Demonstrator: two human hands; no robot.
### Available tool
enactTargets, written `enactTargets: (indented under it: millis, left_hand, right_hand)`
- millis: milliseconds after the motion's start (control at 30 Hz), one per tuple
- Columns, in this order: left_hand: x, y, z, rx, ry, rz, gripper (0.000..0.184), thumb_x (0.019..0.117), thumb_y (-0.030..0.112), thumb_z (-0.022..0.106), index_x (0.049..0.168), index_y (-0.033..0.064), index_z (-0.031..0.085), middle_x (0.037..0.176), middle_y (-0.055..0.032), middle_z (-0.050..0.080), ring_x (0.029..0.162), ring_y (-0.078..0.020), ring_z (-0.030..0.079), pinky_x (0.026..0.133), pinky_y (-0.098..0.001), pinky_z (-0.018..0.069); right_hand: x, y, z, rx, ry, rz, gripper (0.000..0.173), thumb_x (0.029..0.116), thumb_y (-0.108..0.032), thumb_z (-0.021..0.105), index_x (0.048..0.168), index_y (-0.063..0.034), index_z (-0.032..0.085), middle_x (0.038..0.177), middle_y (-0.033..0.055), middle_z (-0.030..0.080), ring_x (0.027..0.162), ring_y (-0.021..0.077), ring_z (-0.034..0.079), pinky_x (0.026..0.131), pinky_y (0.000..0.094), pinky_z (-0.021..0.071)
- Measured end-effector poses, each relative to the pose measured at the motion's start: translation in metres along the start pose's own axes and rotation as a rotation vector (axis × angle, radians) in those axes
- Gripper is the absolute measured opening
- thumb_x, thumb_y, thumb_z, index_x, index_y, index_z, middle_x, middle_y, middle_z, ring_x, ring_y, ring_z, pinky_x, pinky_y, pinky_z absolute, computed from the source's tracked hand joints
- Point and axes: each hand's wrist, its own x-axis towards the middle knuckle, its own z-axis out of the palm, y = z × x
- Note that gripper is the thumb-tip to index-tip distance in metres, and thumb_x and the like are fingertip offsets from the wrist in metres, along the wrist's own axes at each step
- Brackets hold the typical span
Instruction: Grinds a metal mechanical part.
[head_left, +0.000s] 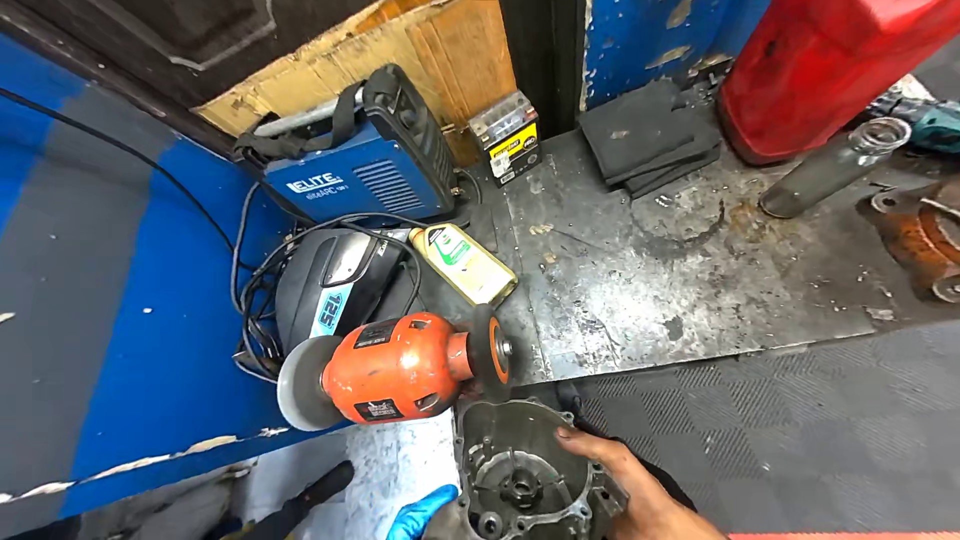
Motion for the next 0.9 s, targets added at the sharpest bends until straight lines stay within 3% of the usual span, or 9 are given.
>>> enactTargets:
  millis: [67,167,400,533,600,767,900]
  left_hand:
    - [-0.002,-0.001,0.004,0.007,0.054,0.024,0.051,0.0846,0.008,0.076,0.128,-0.0096,0.057,0.130,-0.0147,0.062,0.120,-0.0192,0.060,0.105,-0.0379,0.0510]
    - [-0.004,0.004,-0.004,0.027,0.108,0.028,0.050,0.0850,0.011,0.077,0.127,-0.0099,0.058,0.127,-0.0150,0.063,0.117,-0.0192,0.062,0.103,-0.0372,0.0522]
    - [-0.001,0.009,0.013,0.045,0.129,0.004,0.051,0.0822,0.010,0.080,0.123,-0.0118,0.060,0.122,-0.0201,0.065,0.113,-0.0244,0.064,0.101,-0.0409,0.0548]
    - [-0.004,0.010,0.026,0.007,0.249,-0.031,0.050,0.0839,0.011,0.078,0.124,-0.0116,0.059,0.121,-0.0183,0.066,0.110,-0.0227,0.065,0.099,-0.0397,0.0554]
    - [-0.007,0.015,0.029,-0.015,0.285,-0.049,0.049,0.0846,0.011,0.076,0.125,-0.0096,0.059,0.120,-0.0143,0.066,0.109,-0.0191,0.065,0.098,-0.0366,0.0554]
    - [0.002,0.010,0.057,-0.093,0.287,-0.092,0.045,0.0836,0.006,0.077,0.123,-0.0094,0.060,0.119,-0.0161,0.068,0.107,-0.0214,0.067,0.096,-0.0382,0.0574]
    - [-0.005,0.016,0.060,-0.052,0.351,-0.082,0.046,0.0841,0.009,0.076,0.123,-0.0084,0.059,0.120,-0.0141,0.067,0.110,-0.0195,0.065,0.097,-0.0373,0.0559]
  right_hand:
    - [-0.006,-0.003,0.005,-0.032,-0.001,-0.001,0.044,0.0918,-0.031,0.069,0.129,-0.0084,0.062,0.111,0.0147,0.073,0.103,0.0238,0.071,0.091,0.0453,0.0597]
    - [-0.001,-0.002,0.019,-0.044,0.030,0.040,0.038,0.0862,-0.025,0.070,0.120,-0.0072,0.065,0.105,0.0149,0.073,0.097,0.0242,0.072,0.085,0.0448,0.0610]
    - [-0.003,-0.019,0.010,-0.067,-0.003,0.058,0.027,0.0865,-0.023,0.067,0.107,-0.0068,0.069,0.098,0.0139,0.074,0.091,0.0218,0.073,0.080,0.0420,0.0618]
    - [0.006,-0.038,0.022,-0.183,0.040,0.124,0.020,0.0886,-0.022,0.063,0.100,-0.0076,0.069,0.091,0.0117,0.073,0.085,0.0204,0.072,0.076,0.0404,0.0614]
    - [0.008,-0.041,0.025,-0.207,0.040,0.167,0.019,0.0890,-0.022,0.063,0.101,-0.0075,0.068,0.091,0.0114,0.073,0.084,0.0203,0.072,0.075,0.0402,0.0610]
    - [0.000,-0.064,0.006,-0.216,0.096,0.147,0.023,0.0881,-0.020,0.061,0.106,-0.0059,0.066,0.093,0.0133,0.073,0.086,0.0217,0.073,0.076,0.0413,0.0618]
    - [0.006,-0.066,0.010,-0.243,0.034,0.222,0.021,0.0884,-0.021,0.062,0.102,-0.0061,0.067,0.091,0.0124,0.073,0.085,0.0211,0.072,0.076,0.0409,0.0607]
